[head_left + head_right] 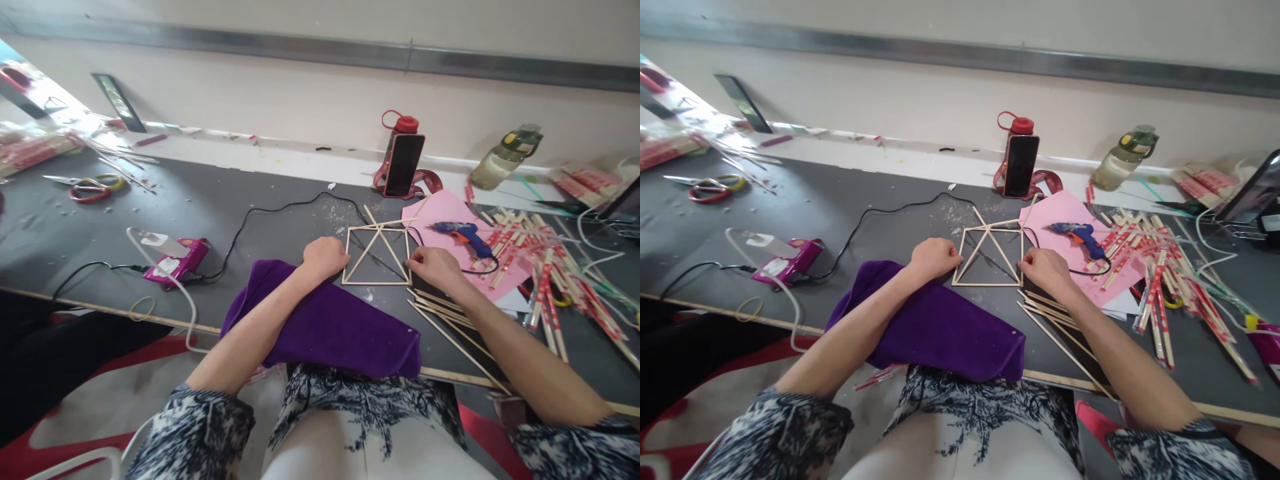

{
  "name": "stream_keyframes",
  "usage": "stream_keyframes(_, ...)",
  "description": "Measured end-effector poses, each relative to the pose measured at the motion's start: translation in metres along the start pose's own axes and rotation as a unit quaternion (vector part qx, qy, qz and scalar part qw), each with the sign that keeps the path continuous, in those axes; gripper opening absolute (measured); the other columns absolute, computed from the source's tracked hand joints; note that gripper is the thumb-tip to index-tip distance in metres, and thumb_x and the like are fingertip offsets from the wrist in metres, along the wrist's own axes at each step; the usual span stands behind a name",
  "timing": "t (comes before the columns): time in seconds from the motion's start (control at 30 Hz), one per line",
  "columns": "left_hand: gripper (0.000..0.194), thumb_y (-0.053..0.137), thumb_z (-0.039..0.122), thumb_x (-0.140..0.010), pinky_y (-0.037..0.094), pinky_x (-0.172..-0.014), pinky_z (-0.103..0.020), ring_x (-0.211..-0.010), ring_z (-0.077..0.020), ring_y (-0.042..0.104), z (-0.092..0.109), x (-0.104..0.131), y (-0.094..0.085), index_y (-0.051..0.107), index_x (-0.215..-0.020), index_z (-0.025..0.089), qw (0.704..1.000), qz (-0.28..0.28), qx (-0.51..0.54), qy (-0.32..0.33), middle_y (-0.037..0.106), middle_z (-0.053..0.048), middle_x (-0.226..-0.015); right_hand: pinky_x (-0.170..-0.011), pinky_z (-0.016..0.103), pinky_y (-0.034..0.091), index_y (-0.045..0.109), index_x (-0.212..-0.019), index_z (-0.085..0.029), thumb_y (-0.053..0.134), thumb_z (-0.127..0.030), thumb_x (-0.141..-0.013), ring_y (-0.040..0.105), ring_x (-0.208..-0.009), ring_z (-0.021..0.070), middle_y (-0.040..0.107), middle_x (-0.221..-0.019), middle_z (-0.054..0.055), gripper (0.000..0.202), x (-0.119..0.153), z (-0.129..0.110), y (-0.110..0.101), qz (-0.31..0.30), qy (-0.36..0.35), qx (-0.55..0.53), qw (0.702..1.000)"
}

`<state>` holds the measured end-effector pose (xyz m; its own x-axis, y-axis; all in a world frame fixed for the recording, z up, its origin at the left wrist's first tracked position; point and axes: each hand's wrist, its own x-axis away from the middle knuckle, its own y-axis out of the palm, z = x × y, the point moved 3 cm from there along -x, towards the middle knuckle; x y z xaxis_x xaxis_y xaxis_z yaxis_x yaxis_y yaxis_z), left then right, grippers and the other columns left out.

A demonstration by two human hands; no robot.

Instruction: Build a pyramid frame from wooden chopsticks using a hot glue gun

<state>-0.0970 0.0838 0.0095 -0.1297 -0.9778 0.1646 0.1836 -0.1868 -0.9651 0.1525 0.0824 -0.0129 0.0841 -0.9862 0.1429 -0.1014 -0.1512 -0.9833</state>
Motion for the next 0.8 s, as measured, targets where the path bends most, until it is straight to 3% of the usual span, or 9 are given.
stream_keyframes(0.27, 0.03, 0.05, 0.035, -0.076, 0.05, -0.076, -0.03, -0.091, -0.0245, 0.065, -0.003, -0.009, 0.0, 0.072, -0.087, 0.019, 1.0, 0.003, -0.002, -0.006, 0.07, -0.011, -0.092, -0.057, 0.027, 0.034, 0.069, -0.082, -0.021, 0.045, -0.046, -0.083, 0.062, -0.077, 0.0196, 0.071, -0.081, 0.006, 0.035, -0.009, 0.004, -0.008, 0.006, -0.017, 0.001, 1.0)
stream_keyframes(0.5, 0.029, 0.051, 0.038, -0.075, 0.049, -0.074, -0.029, -0.09, -0.024, 0.065, -0.002, -0.01, 0.0, 0.072, -0.083, 0.02, 1.0, 0.011, 0.011, -0.01, 0.07, -0.009, -0.089, -0.067, 0.029, 0.038, 0.065, -0.108, -0.02, 0.04, -0.038, -0.09, 0.062, -0.089, 0.0217, 0.067, -0.106, 0.009, 0.036, -0.04, 0.017, -0.031, 0.118, -0.016, 0.057, 0.991)
stream_keyframes(0.67, 0.027, 0.051, 0.037, -0.075, 0.049, -0.075, -0.03, -0.09, -0.0236, 0.064, -0.002, -0.011, 0.001, 0.071, -0.084, 0.022, 1.0, 0.01, 0.019, -0.007, 0.07, -0.008, -0.09, -0.069, 0.031, 0.04, 0.066, -0.097, -0.015, 0.034, -0.035, -0.092, 0.062, -0.091, 0.0245, 0.066, -0.103, 0.015, 0.038, -0.053, 0.012, -0.026, 0.083, -0.021, 0.108, 0.99)
stream_keyframes(0.8, 0.027, 0.051, 0.037, -0.075, 0.049, -0.075, -0.029, -0.091, -0.0233, 0.064, -0.003, -0.011, 0.0, 0.071, -0.083, 0.022, 1.0, 0.007, 0.02, -0.007, 0.07, -0.008, -0.09, -0.071, 0.032, 0.041, 0.065, -0.1, -0.013, 0.036, -0.034, -0.091, 0.063, -0.091, 0.0248, 0.066, -0.102, 0.016, 0.038, -0.062, 0.011, -0.024, 0.089, 0.001, 0.116, 0.989)
